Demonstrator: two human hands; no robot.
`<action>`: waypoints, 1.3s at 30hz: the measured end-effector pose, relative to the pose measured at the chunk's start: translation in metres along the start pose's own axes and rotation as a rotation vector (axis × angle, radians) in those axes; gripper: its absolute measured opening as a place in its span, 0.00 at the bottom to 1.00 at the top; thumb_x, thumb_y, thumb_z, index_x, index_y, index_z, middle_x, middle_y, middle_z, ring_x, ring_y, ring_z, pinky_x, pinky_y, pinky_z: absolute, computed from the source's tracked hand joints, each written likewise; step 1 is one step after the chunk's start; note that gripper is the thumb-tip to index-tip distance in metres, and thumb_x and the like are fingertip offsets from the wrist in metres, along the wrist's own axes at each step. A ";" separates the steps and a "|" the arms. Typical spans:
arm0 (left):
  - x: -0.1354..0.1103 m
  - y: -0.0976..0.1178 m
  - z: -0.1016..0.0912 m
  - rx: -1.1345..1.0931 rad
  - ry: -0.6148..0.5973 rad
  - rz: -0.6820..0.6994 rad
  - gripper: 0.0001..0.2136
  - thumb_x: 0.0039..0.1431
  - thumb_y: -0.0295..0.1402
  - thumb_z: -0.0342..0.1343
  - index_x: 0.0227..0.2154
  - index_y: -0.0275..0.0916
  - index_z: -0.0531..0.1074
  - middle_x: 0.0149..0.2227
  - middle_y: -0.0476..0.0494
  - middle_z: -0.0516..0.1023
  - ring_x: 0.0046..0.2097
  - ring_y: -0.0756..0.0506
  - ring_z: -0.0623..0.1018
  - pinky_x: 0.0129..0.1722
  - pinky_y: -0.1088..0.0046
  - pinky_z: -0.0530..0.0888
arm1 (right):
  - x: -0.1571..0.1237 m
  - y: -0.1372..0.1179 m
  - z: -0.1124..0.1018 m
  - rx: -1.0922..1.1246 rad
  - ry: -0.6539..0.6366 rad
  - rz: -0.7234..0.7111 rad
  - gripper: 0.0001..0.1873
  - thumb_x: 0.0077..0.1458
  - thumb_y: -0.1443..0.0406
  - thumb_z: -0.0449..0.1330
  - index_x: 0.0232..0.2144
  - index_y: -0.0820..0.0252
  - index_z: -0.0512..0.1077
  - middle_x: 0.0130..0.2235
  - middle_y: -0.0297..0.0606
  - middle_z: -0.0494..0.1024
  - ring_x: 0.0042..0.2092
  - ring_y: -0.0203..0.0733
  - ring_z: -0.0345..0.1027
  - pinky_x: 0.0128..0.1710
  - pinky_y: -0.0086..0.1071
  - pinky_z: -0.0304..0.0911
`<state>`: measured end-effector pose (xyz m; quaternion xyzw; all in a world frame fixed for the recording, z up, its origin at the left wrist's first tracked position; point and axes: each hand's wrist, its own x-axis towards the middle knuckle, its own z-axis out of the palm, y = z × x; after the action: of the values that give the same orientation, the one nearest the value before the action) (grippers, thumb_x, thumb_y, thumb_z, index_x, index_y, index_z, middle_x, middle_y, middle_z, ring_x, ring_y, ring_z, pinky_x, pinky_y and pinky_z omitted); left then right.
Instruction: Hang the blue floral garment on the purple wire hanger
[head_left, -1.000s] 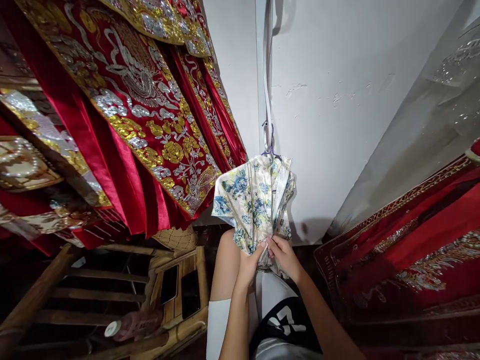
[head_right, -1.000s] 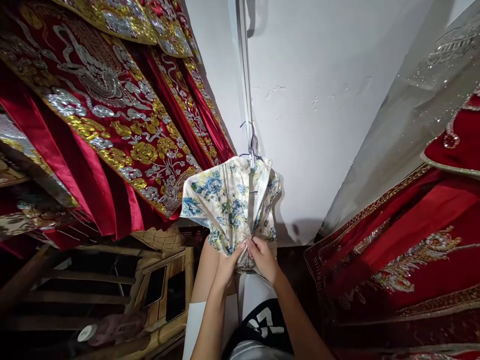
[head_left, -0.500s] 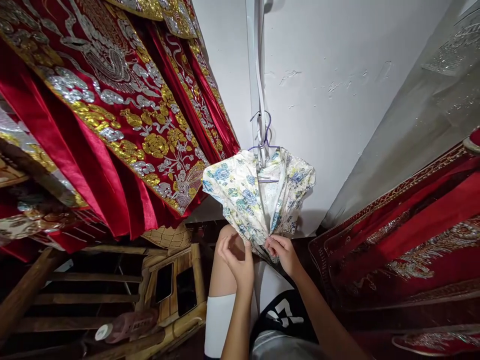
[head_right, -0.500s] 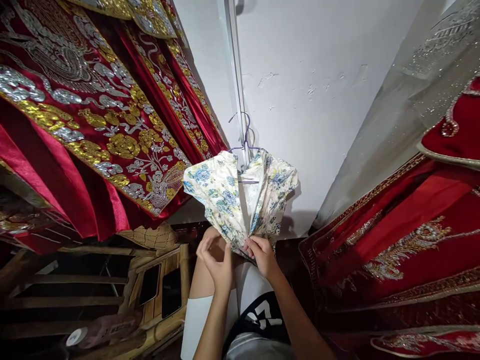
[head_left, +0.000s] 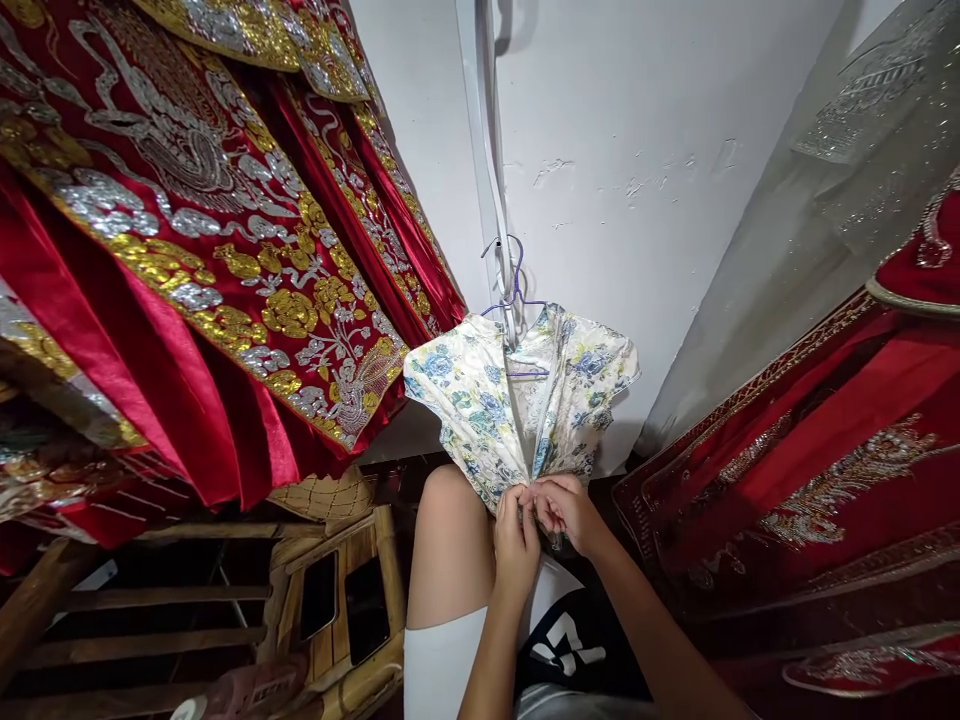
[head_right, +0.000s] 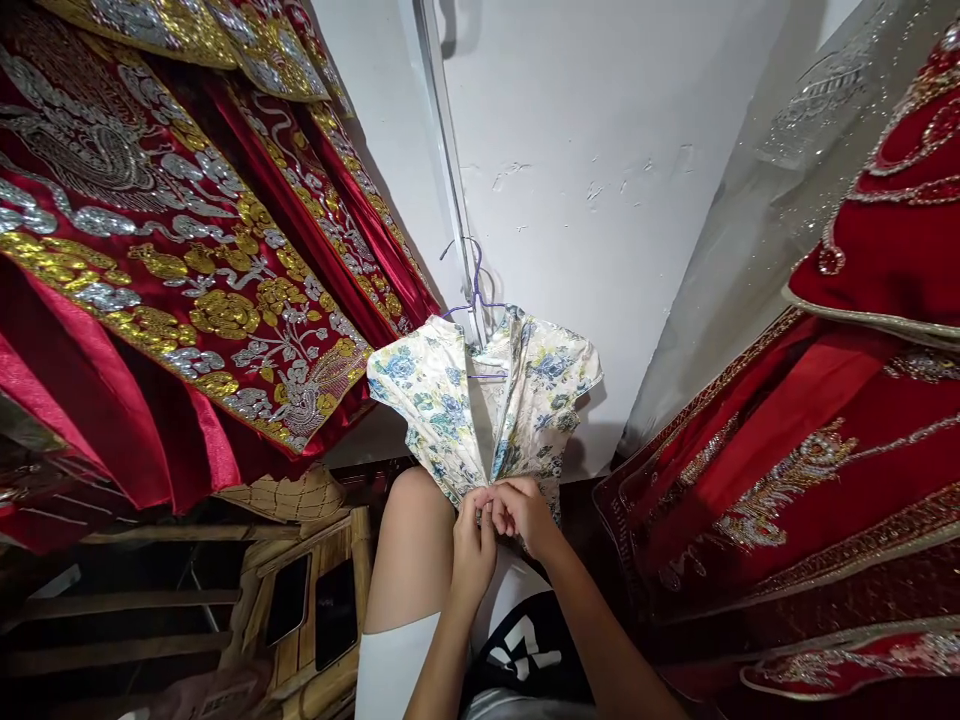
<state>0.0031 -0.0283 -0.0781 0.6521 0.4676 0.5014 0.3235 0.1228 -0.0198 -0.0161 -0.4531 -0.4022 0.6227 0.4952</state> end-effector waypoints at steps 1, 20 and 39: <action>-0.002 -0.001 0.001 0.009 -0.002 0.001 0.09 0.71 0.36 0.45 0.40 0.42 0.70 0.40 0.40 0.77 0.44 0.40 0.77 0.46 0.63 0.73 | 0.002 -0.009 -0.003 0.004 0.004 -0.011 0.16 0.48 0.52 0.62 0.21 0.58 0.75 0.11 0.28 0.63 0.15 0.31 0.45 0.17 0.30 0.38; 0.005 0.001 -0.003 -0.003 -0.149 -0.081 0.12 0.71 0.42 0.47 0.35 0.43 0.69 0.35 0.42 0.75 0.40 0.40 0.76 0.43 0.64 0.72 | 0.063 -0.162 0.005 0.030 -0.078 -0.371 0.14 0.56 0.56 0.62 0.32 0.62 0.74 0.17 0.26 0.64 0.18 0.31 0.52 0.17 0.26 0.44; 0.185 0.142 -0.061 0.265 0.226 0.644 0.09 0.69 0.33 0.54 0.32 0.39 0.73 0.33 0.47 0.79 0.38 0.46 0.76 0.48 0.66 0.68 | 0.084 -0.111 0.006 -0.211 0.048 -0.435 0.16 0.57 0.56 0.56 0.21 0.57 0.65 0.18 0.26 0.53 0.21 0.33 0.44 0.22 0.31 0.40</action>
<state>-0.0033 0.0912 0.1308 0.7424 0.3321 0.5817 0.0081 0.1368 0.0825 0.0770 -0.4198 -0.5412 0.4449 0.5770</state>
